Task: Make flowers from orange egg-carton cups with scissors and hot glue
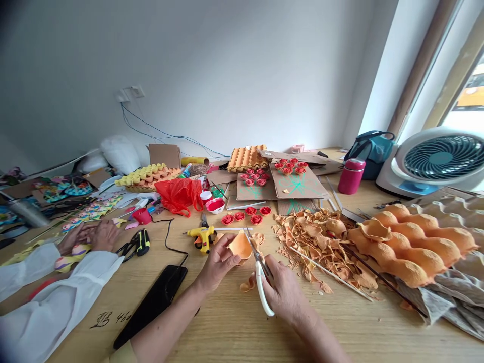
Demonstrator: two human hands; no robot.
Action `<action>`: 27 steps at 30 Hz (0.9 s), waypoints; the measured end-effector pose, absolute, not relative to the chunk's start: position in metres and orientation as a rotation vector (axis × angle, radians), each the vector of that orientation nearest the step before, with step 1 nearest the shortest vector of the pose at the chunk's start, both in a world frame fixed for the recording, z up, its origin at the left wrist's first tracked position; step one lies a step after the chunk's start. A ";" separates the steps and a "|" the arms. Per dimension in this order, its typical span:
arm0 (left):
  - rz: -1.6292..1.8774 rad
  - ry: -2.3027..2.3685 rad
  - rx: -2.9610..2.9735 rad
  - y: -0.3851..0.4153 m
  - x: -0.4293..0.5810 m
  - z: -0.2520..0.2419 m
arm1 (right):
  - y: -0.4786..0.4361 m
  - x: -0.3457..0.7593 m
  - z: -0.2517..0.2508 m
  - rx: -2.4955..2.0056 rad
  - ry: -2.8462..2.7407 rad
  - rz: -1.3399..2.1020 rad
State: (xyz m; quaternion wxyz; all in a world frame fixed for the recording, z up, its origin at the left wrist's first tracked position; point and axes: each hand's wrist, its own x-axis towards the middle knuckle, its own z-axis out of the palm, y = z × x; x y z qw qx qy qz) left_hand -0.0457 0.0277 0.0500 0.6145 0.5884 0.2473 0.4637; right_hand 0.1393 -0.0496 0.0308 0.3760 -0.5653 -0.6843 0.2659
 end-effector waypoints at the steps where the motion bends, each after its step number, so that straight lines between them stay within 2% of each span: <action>1: 1.062 0.549 1.364 0.031 -0.043 0.051 | -0.049 0.141 0.030 -1.444 -1.729 0.669; 6: 1.082 0.566 1.288 0.041 -0.038 0.044 | -0.045 0.145 0.026 -1.465 -1.698 0.616; 16: 1.128 0.524 1.138 0.038 -0.038 0.050 | -0.048 0.141 0.036 -1.343 -1.674 0.875; 22: 1.112 0.602 1.416 0.040 -0.044 0.060 | -0.046 0.142 0.033 -1.447 -1.735 0.738; 27: 1.033 0.573 1.413 0.039 -0.048 0.066 | -0.045 0.143 0.032 -1.459 -1.769 0.688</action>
